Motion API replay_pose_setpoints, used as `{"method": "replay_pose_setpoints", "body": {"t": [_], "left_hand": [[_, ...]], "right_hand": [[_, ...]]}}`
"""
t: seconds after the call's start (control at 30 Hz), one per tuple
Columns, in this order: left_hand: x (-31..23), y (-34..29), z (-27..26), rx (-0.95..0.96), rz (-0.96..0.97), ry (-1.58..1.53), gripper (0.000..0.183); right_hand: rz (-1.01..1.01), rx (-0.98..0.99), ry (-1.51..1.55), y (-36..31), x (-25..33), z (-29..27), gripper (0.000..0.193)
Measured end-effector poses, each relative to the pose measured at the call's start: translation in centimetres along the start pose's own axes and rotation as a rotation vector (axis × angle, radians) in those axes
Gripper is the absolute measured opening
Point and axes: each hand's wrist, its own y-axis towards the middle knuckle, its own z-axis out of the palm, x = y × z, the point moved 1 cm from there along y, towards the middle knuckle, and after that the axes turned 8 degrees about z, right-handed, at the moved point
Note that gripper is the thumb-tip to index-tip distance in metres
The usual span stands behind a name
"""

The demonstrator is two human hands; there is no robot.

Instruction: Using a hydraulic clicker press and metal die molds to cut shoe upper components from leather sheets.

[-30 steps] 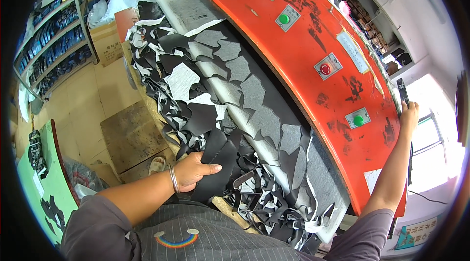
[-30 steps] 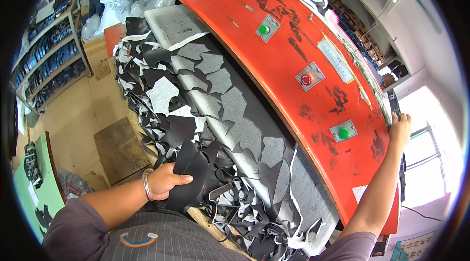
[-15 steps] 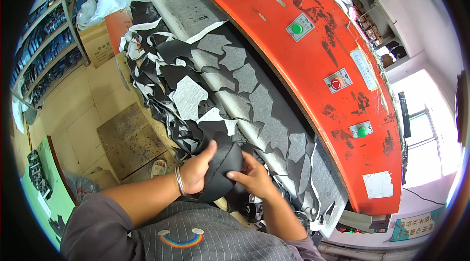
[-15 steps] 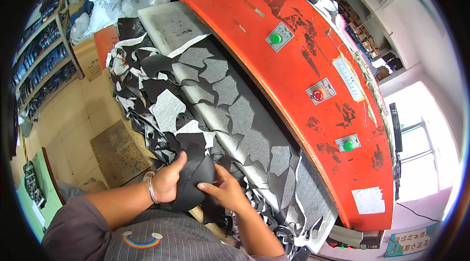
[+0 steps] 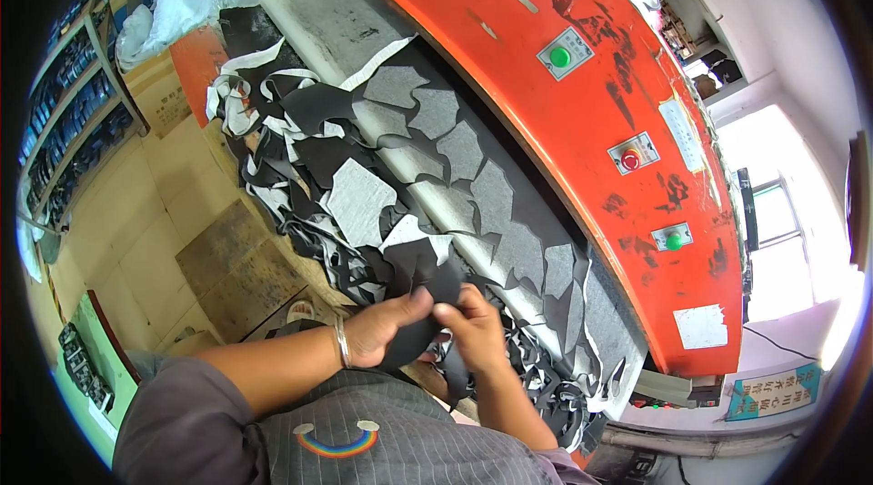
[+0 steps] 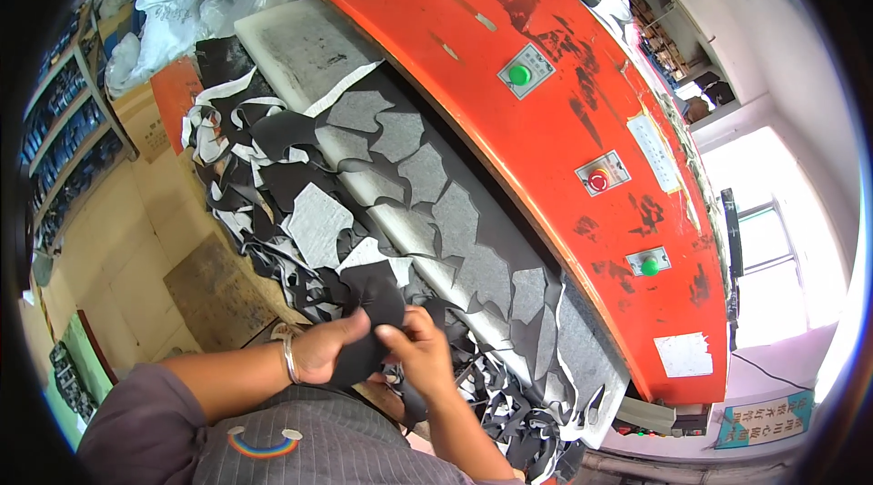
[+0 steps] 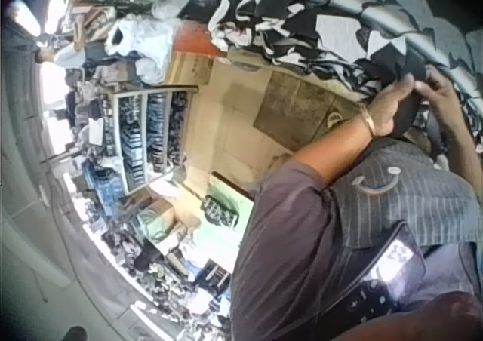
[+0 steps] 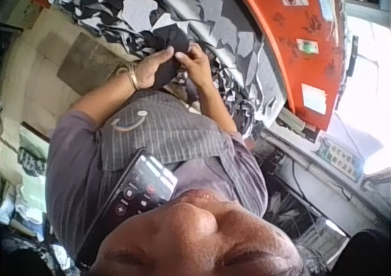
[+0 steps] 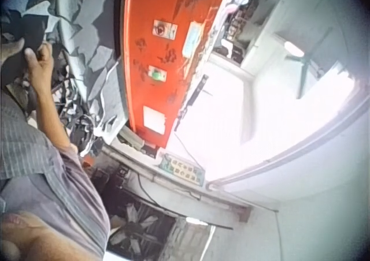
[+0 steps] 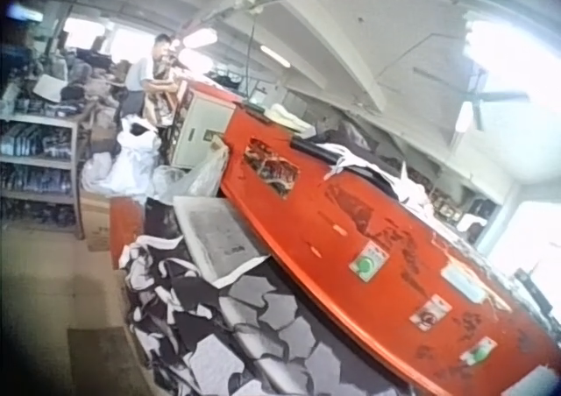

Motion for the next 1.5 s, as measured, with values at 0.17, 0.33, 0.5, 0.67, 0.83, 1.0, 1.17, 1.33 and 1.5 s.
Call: {"method": "replay_pose_setpoints", "body": {"t": [0.17, 0.33, 0.5, 0.67, 0.83, 1.0, 1.17, 1.33, 1.5], "left_hand": [[-3.5, -1.4, -0.7, -0.136, 0.003, 0.413, 0.029], [-14.4, -2.9, -0.3, -0.267, 0.286, 0.735, 0.020], [-21.9, -2.3, -2.4, -0.255, 0.323, 1.395, 0.039], [-19.8, 1.8, -5.5, -0.337, -0.050, 2.199, 0.063], [-18.1, 2.4, -4.6, -0.308, 0.076, 2.124, 0.069], [-25.5, 2.7, -5.6, -0.540, 0.421, 1.635, 0.052], [-32.7, 4.7, -11.5, -0.974, 0.351, 2.170, 0.051], [-33.8, 4.9, -13.9, -0.946, 0.139, 2.150, 0.053], [-33.6, 5.9, -12.3, -0.975, 0.046, 2.181, 0.058]], "right_hand": [[0.179, -0.026, 0.056, 2.2, 0.2, 2.2, 0.023], [-0.109, 0.001, -0.522, 4.1, 1.0, 0.5, 0.058], [-0.261, 0.243, -1.006, 4.9, -0.9, 1.8, 0.086], [-0.180, 0.231, -0.928, 5.6, -2.5, 1.4, 0.064], [0.219, -0.081, -0.468, 4.4, -1.5, 0.3, 0.029], [0.218, -0.452, 0.278, 5.5, -1.6, -3.2, 0.025], [0.326, -0.235, -0.161, 8.5, -2.5, -0.1, 0.044], [0.248, -0.267, -0.882, 10.3, -2.6, 5.7, 0.067], [0.255, -0.332, -0.873, 10.5, -2.2, 4.8, 0.068]]}}
